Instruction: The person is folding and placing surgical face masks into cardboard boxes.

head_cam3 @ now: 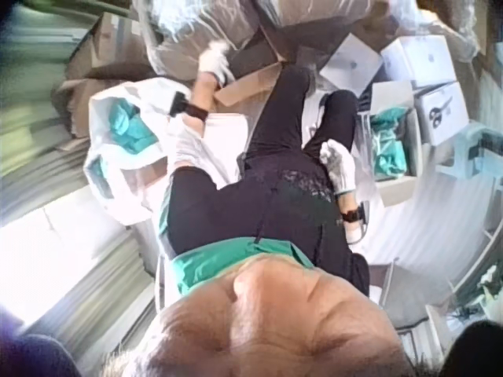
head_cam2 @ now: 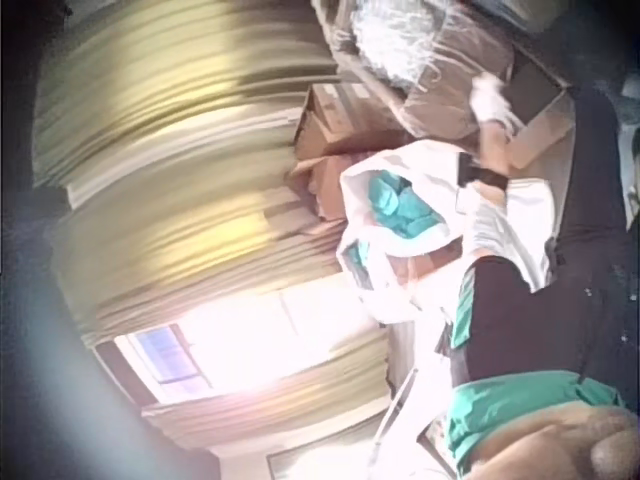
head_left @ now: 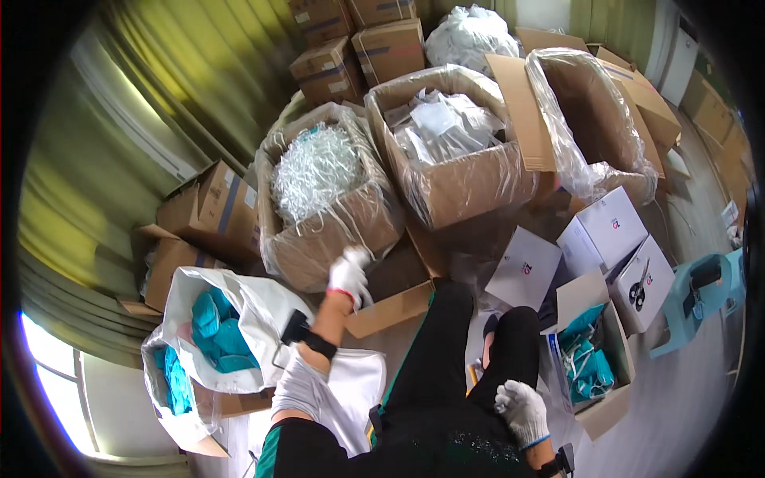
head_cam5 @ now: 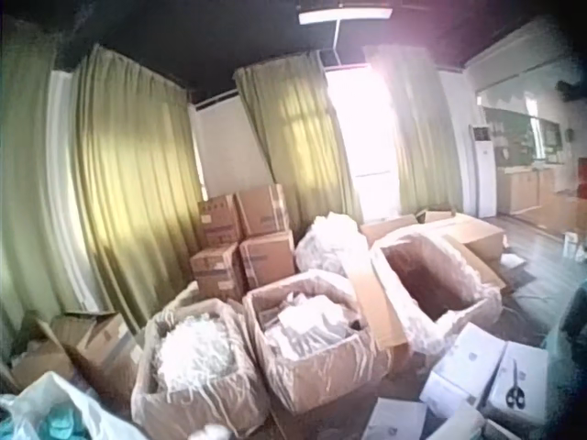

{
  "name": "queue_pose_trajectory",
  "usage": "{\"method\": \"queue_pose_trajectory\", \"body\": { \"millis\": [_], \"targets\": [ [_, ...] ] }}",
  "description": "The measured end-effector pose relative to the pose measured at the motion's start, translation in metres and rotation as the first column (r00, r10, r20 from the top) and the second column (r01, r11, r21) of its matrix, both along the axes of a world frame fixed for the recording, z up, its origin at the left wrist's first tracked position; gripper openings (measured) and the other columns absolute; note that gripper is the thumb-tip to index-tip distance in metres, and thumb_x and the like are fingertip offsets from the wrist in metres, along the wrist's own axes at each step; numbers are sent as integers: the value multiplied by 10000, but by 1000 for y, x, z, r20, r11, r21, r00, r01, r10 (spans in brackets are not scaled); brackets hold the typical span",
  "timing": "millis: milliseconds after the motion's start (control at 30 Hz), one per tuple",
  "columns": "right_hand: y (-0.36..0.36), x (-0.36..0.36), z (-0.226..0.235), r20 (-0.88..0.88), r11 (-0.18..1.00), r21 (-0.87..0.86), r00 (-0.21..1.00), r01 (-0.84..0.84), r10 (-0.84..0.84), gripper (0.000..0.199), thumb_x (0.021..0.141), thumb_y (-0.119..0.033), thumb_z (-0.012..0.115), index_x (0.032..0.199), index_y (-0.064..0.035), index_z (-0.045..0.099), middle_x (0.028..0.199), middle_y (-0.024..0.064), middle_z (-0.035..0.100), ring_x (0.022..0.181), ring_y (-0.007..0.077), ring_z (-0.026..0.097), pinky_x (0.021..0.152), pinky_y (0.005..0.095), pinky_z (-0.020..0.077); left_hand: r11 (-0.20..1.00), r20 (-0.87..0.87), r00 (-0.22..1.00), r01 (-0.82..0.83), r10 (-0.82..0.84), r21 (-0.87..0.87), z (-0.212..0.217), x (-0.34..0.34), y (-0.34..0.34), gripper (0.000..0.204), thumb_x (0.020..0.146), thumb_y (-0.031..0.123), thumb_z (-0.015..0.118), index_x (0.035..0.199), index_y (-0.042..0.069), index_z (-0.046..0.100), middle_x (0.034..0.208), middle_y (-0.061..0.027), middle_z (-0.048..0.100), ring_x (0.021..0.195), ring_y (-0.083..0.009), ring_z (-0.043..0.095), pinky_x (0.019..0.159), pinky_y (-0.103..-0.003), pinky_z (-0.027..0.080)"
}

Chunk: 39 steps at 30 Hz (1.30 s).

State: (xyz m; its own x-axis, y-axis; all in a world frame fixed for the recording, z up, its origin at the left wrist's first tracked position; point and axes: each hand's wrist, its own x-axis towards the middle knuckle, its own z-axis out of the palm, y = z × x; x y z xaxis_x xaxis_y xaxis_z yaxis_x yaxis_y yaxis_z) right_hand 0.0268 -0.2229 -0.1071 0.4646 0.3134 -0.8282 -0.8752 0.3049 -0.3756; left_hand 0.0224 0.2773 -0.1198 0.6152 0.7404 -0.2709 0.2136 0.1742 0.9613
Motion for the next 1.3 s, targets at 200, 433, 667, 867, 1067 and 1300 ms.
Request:
{"method": "queue_pose_trajectory", "body": {
  "millis": [200, 433, 667, 867, 1067, 1300],
  "targets": [
    [3, -5, 12, 32, 995, -82, 998, 54, -52, 152, 865, -145, 659, 958, -37, 606, 871, 143, 642, 723, 241, 601, 651, 375, 513, 981, 475, 879, 121, -36, -149, 92, 29, 183, 341, 927, 164, 528, 1260, 93, 527, 1063, -56, 563, 1036, -227, 547, 770, -483, 498],
    [17, -7, 16, 26, 1000, -24, 1000, 3, -2, 151, 842, -142, 682, 911, -34, 602, 833, 119, 644, 683, 211, 600, 607, 334, 484, 931, 300, 910, -189, 285, -312, -27, -30, 206, 441, 933, 337, 474, 1298, 98, 537, 1181, -106, 657, 1062, -298, 606, 951, -529, 383],
    [15, -4, 2, 103, 990, 14, 985, -142, 140, 150, 872, -181, 686, 894, -42, 632, 681, 12, 575, 537, 100, 503, 510, 249, 418, 989, -93, 984, -150, 149, -10, -46, 3, 5, 299, 892, 242, 694, 832, -48, 650, 796, -150, 687, 698, -190, 675, 514, -274, 424],
    [13, 19, 38, 280, 931, -278, 908, -235, 312, 313, 912, -254, 558, 802, 4, 699, 692, 100, 668, 462, 108, 442, 475, 262, 375, 961, 47, 992, 126, -118, -247, -26, 37, -150, 472, 1002, 342, 503, 1041, -119, 596, 691, -112, 590, 578, -258, 650, 615, -346, 556],
    [-65, 67, 67, 691, 831, -529, 654, 169, 307, 276, 846, -130, 621, 1090, -3, 642, 941, 109, 699, 823, 163, 661, 771, 284, 521, 850, 76, 889, 455, -452, -266, 24, 40, -264, 432, 993, 203, 499, 1367, 8, 407, 1223, -218, 606, 714, -208, 680, 586, -289, 576],
    [-171, 102, 6, 72, -164, -899, 507, 406, 859, 411, 671, -140, 659, 1081, -162, 665, 1117, 88, 632, 1114, 300, 559, 963, 429, 452, 699, 127, 771, 624, -625, -349, -5, 16, -293, 234, 1005, 113, 487, 1194, -5, 559, 1034, -141, 663, 809, -209, 700, 691, -297, 580]
  ]
}}
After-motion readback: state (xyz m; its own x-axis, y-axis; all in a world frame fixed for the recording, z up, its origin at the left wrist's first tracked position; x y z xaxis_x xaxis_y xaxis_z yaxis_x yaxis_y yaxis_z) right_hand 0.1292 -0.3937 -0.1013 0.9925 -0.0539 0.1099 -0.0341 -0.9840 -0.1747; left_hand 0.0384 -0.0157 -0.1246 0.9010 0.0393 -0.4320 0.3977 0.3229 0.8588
